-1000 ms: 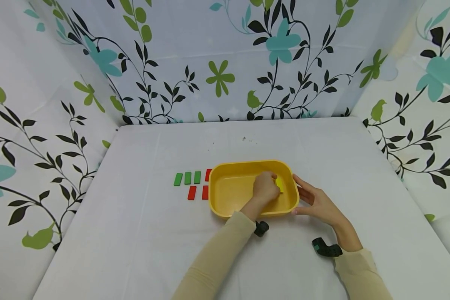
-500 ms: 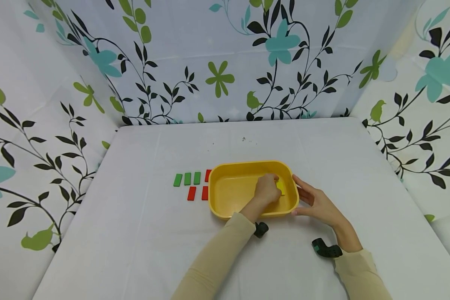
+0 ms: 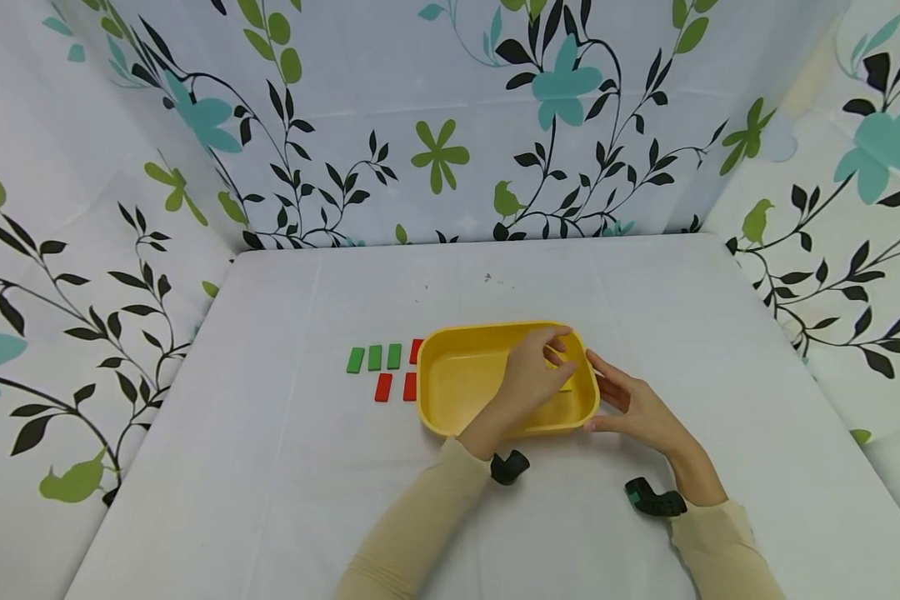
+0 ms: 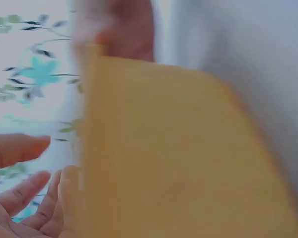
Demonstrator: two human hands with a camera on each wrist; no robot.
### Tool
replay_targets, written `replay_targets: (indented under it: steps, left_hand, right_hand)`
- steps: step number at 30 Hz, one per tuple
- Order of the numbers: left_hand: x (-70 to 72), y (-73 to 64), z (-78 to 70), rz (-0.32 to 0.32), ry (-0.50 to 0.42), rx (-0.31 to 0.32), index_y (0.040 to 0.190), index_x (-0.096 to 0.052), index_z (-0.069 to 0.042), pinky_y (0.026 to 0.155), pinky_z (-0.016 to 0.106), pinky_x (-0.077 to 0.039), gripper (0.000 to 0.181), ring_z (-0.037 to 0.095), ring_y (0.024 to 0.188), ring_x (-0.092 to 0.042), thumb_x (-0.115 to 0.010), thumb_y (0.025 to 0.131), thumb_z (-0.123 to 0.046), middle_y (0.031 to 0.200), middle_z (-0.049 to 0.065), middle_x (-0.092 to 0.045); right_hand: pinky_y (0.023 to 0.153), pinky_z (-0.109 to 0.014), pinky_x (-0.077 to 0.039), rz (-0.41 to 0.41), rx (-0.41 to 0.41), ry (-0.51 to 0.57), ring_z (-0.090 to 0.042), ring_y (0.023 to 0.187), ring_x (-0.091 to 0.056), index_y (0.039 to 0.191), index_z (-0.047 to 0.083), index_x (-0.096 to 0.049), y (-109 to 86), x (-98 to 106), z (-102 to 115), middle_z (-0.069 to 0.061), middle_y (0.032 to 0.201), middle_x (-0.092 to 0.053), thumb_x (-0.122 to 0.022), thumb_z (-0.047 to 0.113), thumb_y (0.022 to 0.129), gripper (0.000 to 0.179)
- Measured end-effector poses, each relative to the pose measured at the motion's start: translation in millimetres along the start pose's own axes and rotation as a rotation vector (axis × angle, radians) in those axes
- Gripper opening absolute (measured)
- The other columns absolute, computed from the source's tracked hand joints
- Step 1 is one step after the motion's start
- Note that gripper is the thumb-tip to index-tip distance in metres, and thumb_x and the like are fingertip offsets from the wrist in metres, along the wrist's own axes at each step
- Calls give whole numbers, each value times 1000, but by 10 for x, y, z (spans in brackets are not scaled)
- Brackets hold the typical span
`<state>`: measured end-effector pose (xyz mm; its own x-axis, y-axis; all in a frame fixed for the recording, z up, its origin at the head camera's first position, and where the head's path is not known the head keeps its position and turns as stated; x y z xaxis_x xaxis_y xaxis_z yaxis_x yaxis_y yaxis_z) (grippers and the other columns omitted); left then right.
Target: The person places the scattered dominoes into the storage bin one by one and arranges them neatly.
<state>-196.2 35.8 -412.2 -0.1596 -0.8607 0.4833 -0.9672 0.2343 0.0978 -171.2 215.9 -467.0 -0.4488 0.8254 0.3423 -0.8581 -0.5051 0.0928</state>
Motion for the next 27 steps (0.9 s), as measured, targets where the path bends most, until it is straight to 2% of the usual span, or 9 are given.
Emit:
replay_targets:
  steps: [3,5,6,10,13,17,20,23,27]
  left_hand:
    - [280,-117,-124,-4,-61,-113,130,-60,-8,72,16,-52,44,16,88,-62,-72,88,-13,108,11,-63]
    - [488,-187,-141,-23,-80,-127,131,-59,-9,78,21,-53,45,17,91,-61,-72,88,-15,110,11,-62]
    - [593,-220,-126,-38,-75,-127,131,-58,-10,81,24,-54,46,18,92,-60,-72,88,-16,111,11,-61]
    - [1008,-325,24,-97,-44,-122,134,-56,-12,86,36,-54,53,20,95,-58,-76,84,-13,116,13,-59]
    - [1307,-380,202,-121,-30,-112,136,-54,-12,85,39,-53,61,25,97,-58,-79,81,-10,119,15,-57]
    - [1646,-467,482,-128,-27,-48,140,-50,-13,86,39,-50,68,32,104,-56,-80,79,-8,124,14,-53]
    - [1841,-543,711,-127,-10,13,141,-48,-14,90,43,-50,69,36,109,-54,-78,80,-6,128,14,-51]
    - [1975,-610,955,-118,22,82,141,-48,-13,92,43,-49,67,37,110,-54,-77,81,-5,131,16,-51]
    - [2045,-681,1238,-86,35,181,142,-48,-12,90,36,-50,65,36,112,-53,-75,84,-7,134,19,-50]
  right_hand:
    - [99,-8,-38,-8,-8,-12,-36,137,-41,155,5,-21,-1,11,-1,-23,160,-20,-78,5,80,94]
    - [99,-8,-38,-13,-10,-15,-30,137,-43,155,5,-21,-1,17,-3,-23,160,-21,-78,5,80,95]
    - [99,-8,-38,-15,-8,-13,-21,137,-45,155,5,-21,-1,20,-4,-23,160,-21,-78,5,80,95]
    - [99,-8,-37,-16,18,1,9,129,-44,155,3,-21,-9,21,-8,-26,159,-19,-78,3,79,95]
    - [99,-7,-37,-13,33,10,12,127,-43,155,3,-20,-14,18,-6,-28,158,-19,-78,1,80,95]
    - [99,-7,-37,-13,34,13,12,127,-44,155,2,-21,-13,10,-11,-28,158,-19,-77,1,80,94]
    - [99,-8,-38,-12,27,10,12,128,-44,155,2,-21,-6,-1,-23,-26,159,-19,-78,2,80,94]
    - [99,-8,-37,-10,23,8,12,128,-43,155,3,-21,1,-10,-32,-25,159,-19,-78,3,80,94]
    - [99,-8,-37,-11,27,19,12,128,-42,155,3,-21,2,-10,-39,-26,159,-19,-78,3,80,94]
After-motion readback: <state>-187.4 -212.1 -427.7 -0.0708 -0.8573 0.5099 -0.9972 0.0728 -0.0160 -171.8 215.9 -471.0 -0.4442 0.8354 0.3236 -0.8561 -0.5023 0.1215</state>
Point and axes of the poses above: each hand's wrist, its own y-axis towards the middle knuckle, its own x-axis out of the back of the hand, z = x × y, the point moved 4 cm from there along y, towards the middle knuckle
